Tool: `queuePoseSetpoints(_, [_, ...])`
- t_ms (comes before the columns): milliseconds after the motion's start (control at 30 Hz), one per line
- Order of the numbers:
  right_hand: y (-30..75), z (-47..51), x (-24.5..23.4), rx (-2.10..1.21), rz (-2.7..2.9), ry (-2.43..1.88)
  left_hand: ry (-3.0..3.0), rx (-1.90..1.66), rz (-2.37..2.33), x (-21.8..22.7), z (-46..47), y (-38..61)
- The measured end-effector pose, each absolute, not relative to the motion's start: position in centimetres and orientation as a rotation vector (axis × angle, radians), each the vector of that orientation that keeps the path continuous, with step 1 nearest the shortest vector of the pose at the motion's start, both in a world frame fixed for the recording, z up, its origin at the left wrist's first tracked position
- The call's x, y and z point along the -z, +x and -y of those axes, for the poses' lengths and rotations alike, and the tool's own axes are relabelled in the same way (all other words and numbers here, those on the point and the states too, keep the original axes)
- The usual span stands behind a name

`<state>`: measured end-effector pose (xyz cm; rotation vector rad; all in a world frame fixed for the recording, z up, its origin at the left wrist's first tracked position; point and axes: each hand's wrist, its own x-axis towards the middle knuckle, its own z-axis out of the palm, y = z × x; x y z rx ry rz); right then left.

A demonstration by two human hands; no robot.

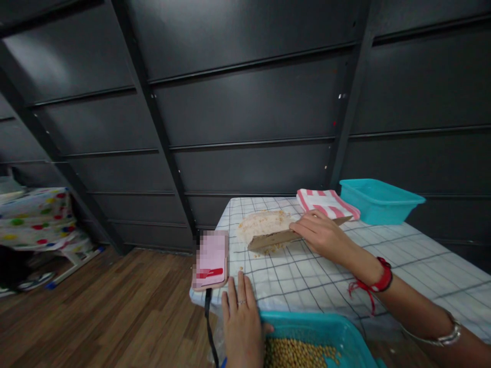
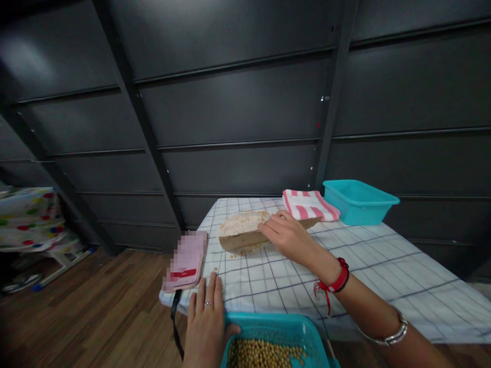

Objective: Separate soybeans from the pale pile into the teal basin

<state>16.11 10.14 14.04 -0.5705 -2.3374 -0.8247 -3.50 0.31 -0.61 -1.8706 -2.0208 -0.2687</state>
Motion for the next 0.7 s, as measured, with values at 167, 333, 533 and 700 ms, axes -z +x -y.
queuePoseSetpoints(167, [16.4,-9.2,-14.3,0.866,2.284,-0.560,-1.869,0.268,2.033,0.3,-0.3,-3.4])
queuePoseSetpoints(333, [16.2,-8.3,-14.5,0.935,2.284,-0.582,-1.858,0.254,2.034,0.0,-0.3,-3.3])
queuePoseSetpoints(533, [15.7,-7.4,-15.0,1.029,2.282,-0.597,-1.872,0.220,2.042,0.0,-0.2,-3.3])
queuePoseSetpoints(700, [15.3,-7.1,-15.1,1.037,2.304,-0.567,-1.871,0.238,2.052,-0.1,-0.3,-3.4])
